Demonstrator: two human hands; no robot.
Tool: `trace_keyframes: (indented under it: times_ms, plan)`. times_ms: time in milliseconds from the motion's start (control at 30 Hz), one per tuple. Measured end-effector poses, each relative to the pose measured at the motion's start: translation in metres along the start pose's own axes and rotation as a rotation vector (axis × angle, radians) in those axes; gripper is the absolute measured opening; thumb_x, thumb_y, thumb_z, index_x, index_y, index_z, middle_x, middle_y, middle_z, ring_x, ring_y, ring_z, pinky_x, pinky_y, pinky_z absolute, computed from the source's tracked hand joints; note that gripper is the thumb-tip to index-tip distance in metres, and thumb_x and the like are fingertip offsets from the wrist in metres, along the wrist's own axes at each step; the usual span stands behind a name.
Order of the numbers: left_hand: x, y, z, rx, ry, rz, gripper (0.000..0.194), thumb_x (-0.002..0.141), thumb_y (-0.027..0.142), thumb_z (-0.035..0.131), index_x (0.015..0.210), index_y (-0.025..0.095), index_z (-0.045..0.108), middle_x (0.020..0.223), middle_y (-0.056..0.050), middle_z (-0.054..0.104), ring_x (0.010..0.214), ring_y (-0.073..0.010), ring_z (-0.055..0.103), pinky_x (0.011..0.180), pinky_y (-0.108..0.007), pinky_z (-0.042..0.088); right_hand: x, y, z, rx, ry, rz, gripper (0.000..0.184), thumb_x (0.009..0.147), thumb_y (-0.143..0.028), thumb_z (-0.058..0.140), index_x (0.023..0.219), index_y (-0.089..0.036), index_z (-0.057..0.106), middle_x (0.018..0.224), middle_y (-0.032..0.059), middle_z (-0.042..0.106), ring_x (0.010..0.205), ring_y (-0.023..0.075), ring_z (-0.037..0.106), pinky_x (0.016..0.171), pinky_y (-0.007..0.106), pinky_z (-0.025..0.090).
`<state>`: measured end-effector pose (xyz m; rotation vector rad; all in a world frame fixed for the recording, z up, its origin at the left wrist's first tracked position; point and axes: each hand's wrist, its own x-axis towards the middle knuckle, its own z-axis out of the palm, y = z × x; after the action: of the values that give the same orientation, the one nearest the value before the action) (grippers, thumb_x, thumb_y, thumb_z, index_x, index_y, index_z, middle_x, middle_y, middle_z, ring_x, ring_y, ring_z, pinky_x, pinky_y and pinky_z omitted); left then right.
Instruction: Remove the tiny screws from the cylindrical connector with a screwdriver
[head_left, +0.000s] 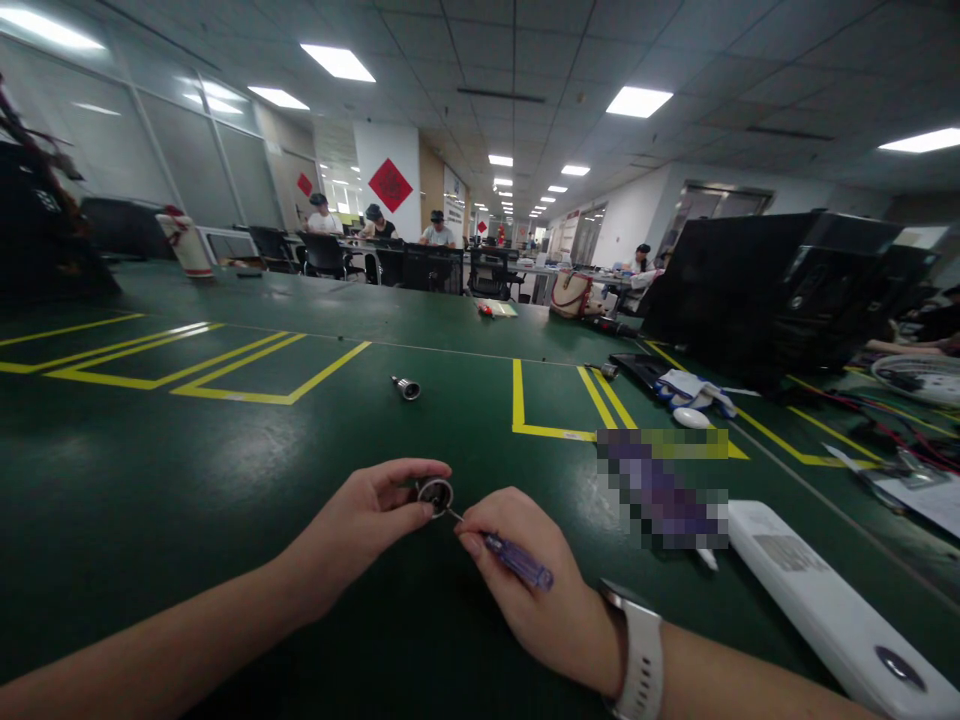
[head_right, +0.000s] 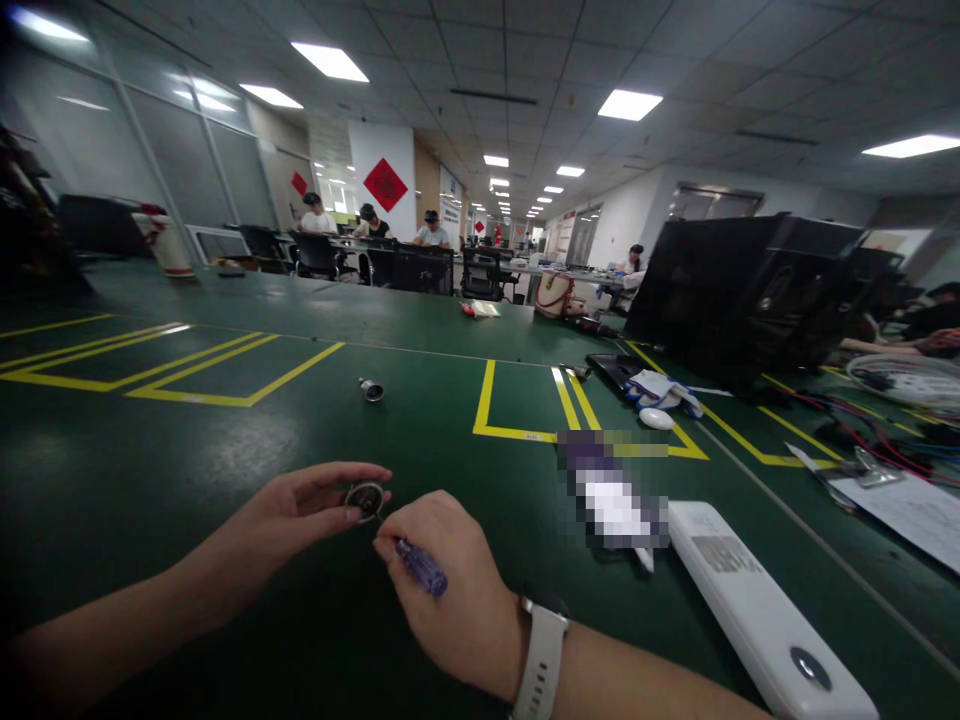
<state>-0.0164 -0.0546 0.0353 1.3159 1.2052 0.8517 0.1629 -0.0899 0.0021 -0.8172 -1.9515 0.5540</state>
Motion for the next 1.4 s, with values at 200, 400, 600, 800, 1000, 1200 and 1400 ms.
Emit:
trace_keyframes:
  times_ms: [200, 400, 600, 800, 1000, 1200, 1400]
  plan:
    - [-0.001, 0.003, 0.005, 0.002, 0.088, -0.032, 0.030, 0.058, 0.021, 0.067, 0.087, 0.016, 0.066, 0.087, -0.005, 0.072, 0.088, -0.0234, 0.065, 0.078, -0.032, 0.051, 0.001, 0.000, 0.001, -0.018, -0.038, -0.044, 0.012, 0.084, -0.010, 0.051, 0.091, -0.018, 0.056, 0.087, 0.0031, 0.060, 0.084, 0.0140, 0.054, 0.079, 0.027, 0.043]
    - [-0.001, 0.004, 0.008, 0.021, 0.135, -0.025, 0.023, 0.058, 0.022, 0.065, 0.080, 0.017, 0.069, 0.079, -0.004, 0.072, 0.084, -0.0240, 0.066, 0.074, -0.033, 0.052, 0.000, -0.003, 0.002, -0.030, -0.050, -0.038, 0.012, 0.084, -0.012, 0.051, 0.091, -0.020, 0.056, 0.087, 0.0034, 0.061, 0.084, 0.0152, 0.055, 0.078, 0.028, 0.044]
    - [-0.003, 0.007, 0.010, -0.005, 0.151, -0.015, 0.018, 0.058, 0.021, 0.066, 0.075, 0.017, 0.070, 0.076, -0.005, 0.072, 0.080, -0.0234, 0.065, 0.072, -0.033, 0.052, 0.004, -0.009, 0.002, -0.047, -0.060, 0.021, 0.010, 0.085, -0.012, 0.049, 0.088, -0.019, 0.056, 0.084, 0.0037, 0.060, 0.082, 0.0156, 0.054, 0.076, 0.028, 0.043]
    - [-0.003, 0.006, 0.009, 0.001, 0.135, -0.013, 0.021, 0.060, 0.021, 0.065, 0.080, 0.016, 0.070, 0.078, -0.005, 0.071, 0.081, -0.0227, 0.065, 0.074, -0.032, 0.051, 0.004, -0.007, 0.004, -0.030, -0.009, 0.065, 0.009, 0.086, -0.015, 0.049, 0.085, -0.019, 0.057, 0.082, 0.0022, 0.059, 0.079, 0.0137, 0.054, 0.072, 0.026, 0.042]
    - [-0.001, 0.000, 0.007, -0.031, 0.072, 0.014, 0.023, 0.064, 0.019, 0.064, 0.086, 0.017, 0.068, 0.083, -0.004, 0.071, 0.085, -0.0229, 0.065, 0.080, -0.035, 0.050, 0.004, -0.005, 0.006, 0.099, 0.074, 0.168, 0.011, 0.087, -0.021, 0.050, 0.082, -0.018, 0.059, 0.080, 0.0022, 0.061, 0.075, 0.0138, 0.055, 0.069, 0.026, 0.043]
    - [-0.001, 0.001, 0.004, -0.100, 0.054, -0.039, 0.029, 0.066, 0.015, 0.061, 0.094, 0.017, 0.066, 0.095, -0.006, 0.069, 0.096, -0.0242, 0.062, 0.087, -0.037, 0.049, 0.010, 0.011, -0.002, 0.435, 0.267, 0.470, 0.020, 0.086, -0.034, 0.051, 0.076, -0.017, 0.054, 0.063, -0.0008, 0.058, 0.062, 0.0133, 0.056, 0.061, 0.027, 0.044]
    - [0.000, 0.000, 0.002, -0.111, 0.058, -0.051, 0.028, 0.066, 0.014, 0.062, 0.094, 0.016, 0.061, 0.107, -0.007, 0.066, 0.097, -0.0234, 0.062, 0.083, -0.035, 0.052, 0.011, 0.030, -0.003, 0.564, 0.234, 0.646, 0.024, 0.082, -0.038, 0.055, 0.070, -0.017, 0.050, 0.055, -0.0045, 0.050, 0.048, 0.0102, 0.049, 0.051, 0.024, 0.039]
